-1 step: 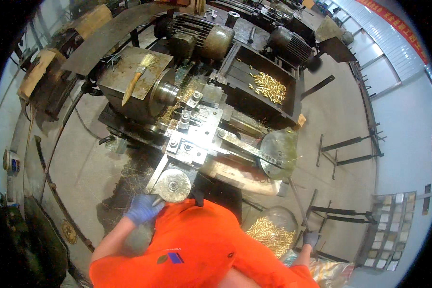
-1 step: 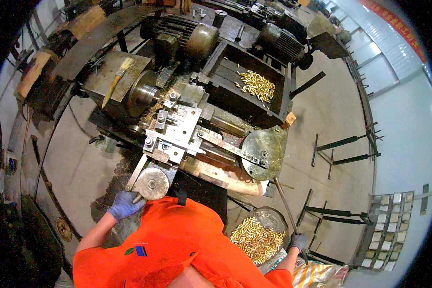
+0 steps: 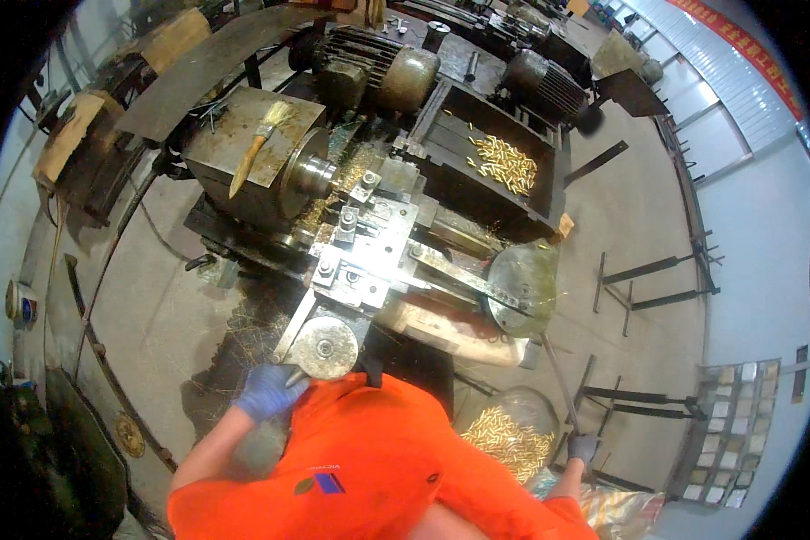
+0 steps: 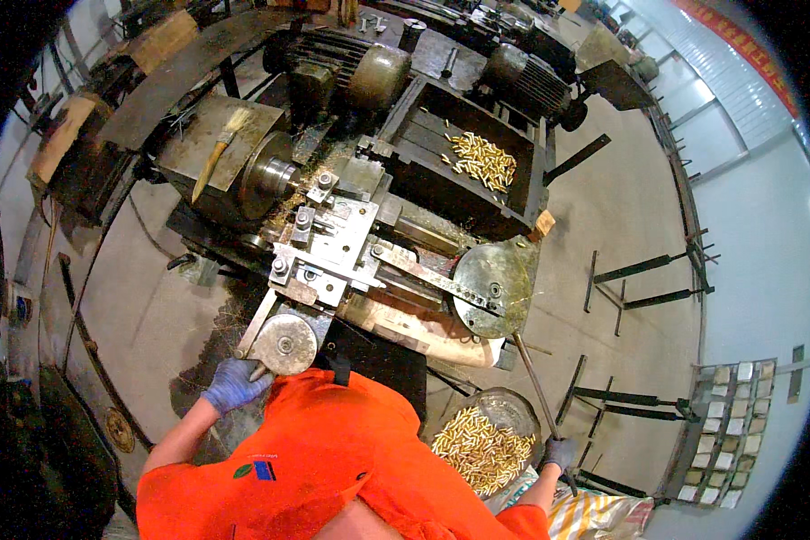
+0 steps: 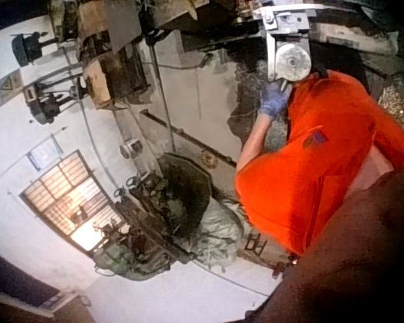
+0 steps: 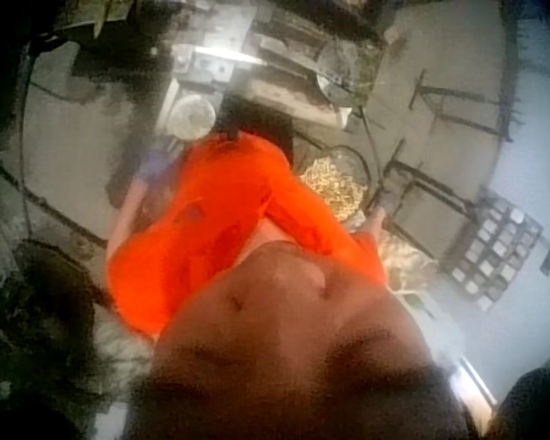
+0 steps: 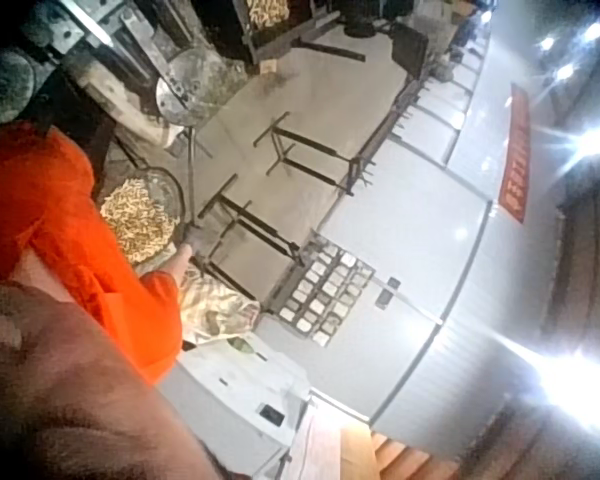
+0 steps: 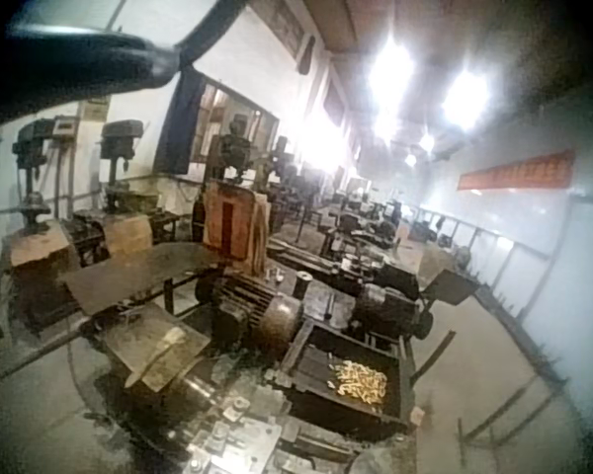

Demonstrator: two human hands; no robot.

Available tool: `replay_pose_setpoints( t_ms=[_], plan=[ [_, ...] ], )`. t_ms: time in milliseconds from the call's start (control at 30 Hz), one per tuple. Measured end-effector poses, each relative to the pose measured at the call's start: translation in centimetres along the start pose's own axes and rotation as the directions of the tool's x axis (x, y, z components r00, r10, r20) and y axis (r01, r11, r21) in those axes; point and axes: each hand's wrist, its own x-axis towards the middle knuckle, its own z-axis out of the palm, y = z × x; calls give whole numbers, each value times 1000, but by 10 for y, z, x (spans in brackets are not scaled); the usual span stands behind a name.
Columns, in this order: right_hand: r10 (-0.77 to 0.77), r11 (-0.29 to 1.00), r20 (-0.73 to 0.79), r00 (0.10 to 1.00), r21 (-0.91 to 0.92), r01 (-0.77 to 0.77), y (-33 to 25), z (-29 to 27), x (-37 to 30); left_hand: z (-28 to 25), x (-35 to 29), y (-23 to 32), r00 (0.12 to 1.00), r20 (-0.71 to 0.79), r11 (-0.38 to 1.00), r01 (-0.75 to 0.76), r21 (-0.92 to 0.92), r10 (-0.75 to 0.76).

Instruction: The person operates a metal turning lathe, repeatedly inserting brass rods into the chuck and using a lever to engage the cutting cycle. Finished brass parts are ejected into a collection bin, which the person periodically empties into a large sack. The person also clears metal shavings from the machine bed during operation.

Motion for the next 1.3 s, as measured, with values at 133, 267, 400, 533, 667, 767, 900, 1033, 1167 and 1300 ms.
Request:
replay_pose_setpoints(
  t_ms=[133, 267, 400, 533, 667, 767, 900, 1033, 1167, 1300],
  plan=[
    [32, 994, 55, 998, -109, -26, 30, 36, 19, -7, 1, 4, 999, 54, 1000, 3, -30, -1],
    [79, 995, 65, 995, -62, -75, 33, 41, 16, -3, 0, 1, 999, 42, 1000, -11, -28, 12],
    [50, 993, 64, 997, -108, -43, 51, 61, 22, -11, -4, 10, 999, -21, 999, -33, -28, 33],
    [27, 999, 5, 1000, -40, -27, 59, 69, 14, -6, -2, 4, 995, -68, 997, -71, -10, 70],
    [49, 998, 63, 997, -39, -46, 40, 47, -1, -3, -3, 3, 999, -45, 1000, -29, 1, 29],
    [104, 995, 17, 994, -3, -104, 27, 41, -16, -1, -1, -1, 998, -48, 999, -39, -13, 38],
    [100, 995, -20, 995, -22, -101, 33, 51, -15, -1, -2, -2, 999, -27, 1000, -21, -24, 20],
    [75, 997, -60, 995, 3, -75, 48, 67, -18, -5, -2, 3, 1000, -9, 1000, 6, -31, -7],
    [79, 997, -29, 996, 4, -79, 58, 79, -10, -4, -3, 4, 1000, -24, 1000, 12, -27, -12],
    [48, 998, 6, 999, -45, -47, 71, 94, -7, -4, -2, 2, 999, -34, 1000, -22, -21, 21]
  ],
)
